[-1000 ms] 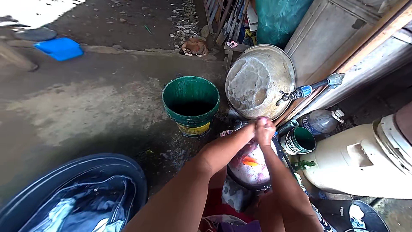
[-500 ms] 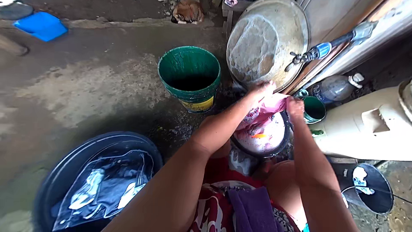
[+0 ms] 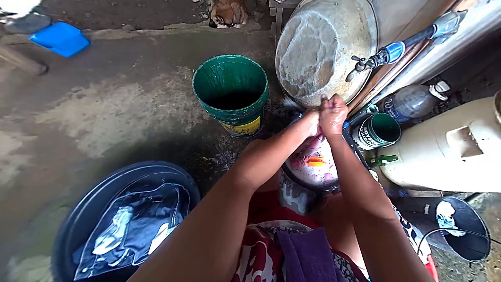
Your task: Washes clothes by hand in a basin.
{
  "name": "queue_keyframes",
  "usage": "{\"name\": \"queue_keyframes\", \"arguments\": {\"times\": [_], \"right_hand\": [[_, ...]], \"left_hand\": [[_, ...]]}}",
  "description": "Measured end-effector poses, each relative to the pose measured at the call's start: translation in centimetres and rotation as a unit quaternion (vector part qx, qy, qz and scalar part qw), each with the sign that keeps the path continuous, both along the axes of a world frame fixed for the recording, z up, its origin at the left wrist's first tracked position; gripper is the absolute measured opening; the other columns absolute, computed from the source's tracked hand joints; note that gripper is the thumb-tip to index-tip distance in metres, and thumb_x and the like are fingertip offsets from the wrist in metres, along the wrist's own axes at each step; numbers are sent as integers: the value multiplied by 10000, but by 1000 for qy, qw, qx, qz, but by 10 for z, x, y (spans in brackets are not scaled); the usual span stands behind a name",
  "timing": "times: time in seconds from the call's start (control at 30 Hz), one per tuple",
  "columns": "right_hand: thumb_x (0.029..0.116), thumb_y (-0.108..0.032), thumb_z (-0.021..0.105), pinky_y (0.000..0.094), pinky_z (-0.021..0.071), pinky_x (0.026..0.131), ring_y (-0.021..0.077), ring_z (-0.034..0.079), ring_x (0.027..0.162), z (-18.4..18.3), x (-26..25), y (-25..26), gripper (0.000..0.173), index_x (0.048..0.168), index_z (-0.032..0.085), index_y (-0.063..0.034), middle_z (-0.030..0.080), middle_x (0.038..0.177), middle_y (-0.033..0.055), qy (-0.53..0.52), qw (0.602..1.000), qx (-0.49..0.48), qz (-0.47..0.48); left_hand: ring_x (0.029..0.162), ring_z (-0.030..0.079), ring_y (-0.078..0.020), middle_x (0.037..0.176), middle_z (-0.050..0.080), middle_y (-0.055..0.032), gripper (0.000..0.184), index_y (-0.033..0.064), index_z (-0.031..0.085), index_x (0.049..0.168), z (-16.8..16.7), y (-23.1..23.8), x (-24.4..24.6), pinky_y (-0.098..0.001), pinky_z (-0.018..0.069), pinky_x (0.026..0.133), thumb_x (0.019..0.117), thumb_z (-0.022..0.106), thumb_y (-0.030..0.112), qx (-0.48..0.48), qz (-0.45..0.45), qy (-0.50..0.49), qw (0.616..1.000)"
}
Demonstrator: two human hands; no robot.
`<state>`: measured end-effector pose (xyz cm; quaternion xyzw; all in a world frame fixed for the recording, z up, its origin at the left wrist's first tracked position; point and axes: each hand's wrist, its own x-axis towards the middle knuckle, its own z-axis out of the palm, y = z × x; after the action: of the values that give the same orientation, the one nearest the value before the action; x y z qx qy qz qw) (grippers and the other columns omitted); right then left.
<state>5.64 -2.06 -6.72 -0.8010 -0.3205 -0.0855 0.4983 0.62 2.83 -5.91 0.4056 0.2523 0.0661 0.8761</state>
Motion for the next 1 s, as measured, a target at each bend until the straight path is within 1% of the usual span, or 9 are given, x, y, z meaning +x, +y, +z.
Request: {"name": "queue_keyframes", "arguments": {"times": [0.07, 0.13, 0.23, 0.33, 0.43, 0.57, 0.67, 0.9, 1.0], "right_hand": [[1017, -237, 624, 343, 443, 614, 123, 477, 605, -20, 34, 1, 377, 731, 443, -70, 463, 656, 15, 126, 986, 106, -34], [1041, -453, 551, 414, 531, 669, 179, 588, 713, -63, 47, -11, 412, 896, 560, -67, 575, 783, 66, 223, 965, 134, -45], [1088, -346, 405, 590, 444, 1089, 448, 591, 1248, -152, 44, -57, 531, 1257, 632, 104, 636, 1258, 335, 225, 959, -170, -21], [1090, -381, 444, 666, 235, 1208, 487, 344, 1485, -183, 18, -81, 573, 1491, 487, 25, 438, 1548, 311, 261, 801, -529, 98], [1070, -455, 457, 723, 141, 1206, 462, 211, 1546, -230, -3, -102, 620, 1563, 422, -82, 309, 1654, 230, 249, 752, -597, 125], [999, -496, 551, 733, 228, 1166, 466, 311, 1502, -254, 5, -106, 593, 1497, 538, -173, 498, 1543, 199, 284, 773, -555, 116], [1030, -573, 479, 664, 411, 1077, 427, 596, 1278, -239, 14, -98, 623, 1155, 735, -19, 691, 1250, 248, 331, 855, -399, 26], [1021, -264, 552, 376, 550, 700, 159, 637, 692, -99, -18, -8, 385, 780, 636, 24, 631, 710, 85, 201, 968, 144, -32], [955, -289, 673, 394, 547, 730, 206, 647, 734, -75, -11, -8, 376, 782, 644, 44, 645, 754, 126, 123, 981, 124, -83]], "left_hand": [[747, 587, -119, 865, 594, -27, 342, 100, 584, 1113, 1, 20, 6, -296, 522, 681, 1104, 389, 381, 47, 15, 7, 999], [983, 641, -190, 1091, 663, -109, 434, 60, 618, 1247, -3, 47, 1, -392, 547, 879, 1083, 451, 427, 140, 26, 25, 989], [1186, 604, -333, 1322, 610, -214, 503, 63, 573, 1385, -30, 76, -10, -546, 498, 990, 1050, 536, 435, 287, -2, 71, 955], [1103, 637, -306, 1214, 654, -214, 429, 8, 633, 1279, -47, 86, -2, -501, 513, 981, 999, 665, 331, 306, -12, 126, 943], [921, 616, -219, 1048, 648, -171, 364, -40, 635, 1147, -56, 83, -3, -406, 518, 861, 955, 725, 256, 338, -56, 180, 922], [947, 604, -215, 1100, 620, -177, 326, -47, 564, 1239, -64, 86, -4, -394, 518, 861, 988, 657, 140, 315, -93, 215, 920], [1038, 605, -244, 1198, 605, -203, 344, -36, 520, 1342, -75, 83, -3, -412, 511, 920, 1059, 542, 160, 289, -81, 226, 927], [911, 626, -196, 1064, 634, -123, 345, 33, 542, 1305, -81, 45, 4, -383, 537, 813, 1119, 363, 262, 121, -103, 183, 970], [840, 619, -184, 1002, 623, -105, 301, 38, 527, 1273, -65, 28, 3, -374, 539, 751, 1116, 348, 220, 76, -89, 157, 981]]}}
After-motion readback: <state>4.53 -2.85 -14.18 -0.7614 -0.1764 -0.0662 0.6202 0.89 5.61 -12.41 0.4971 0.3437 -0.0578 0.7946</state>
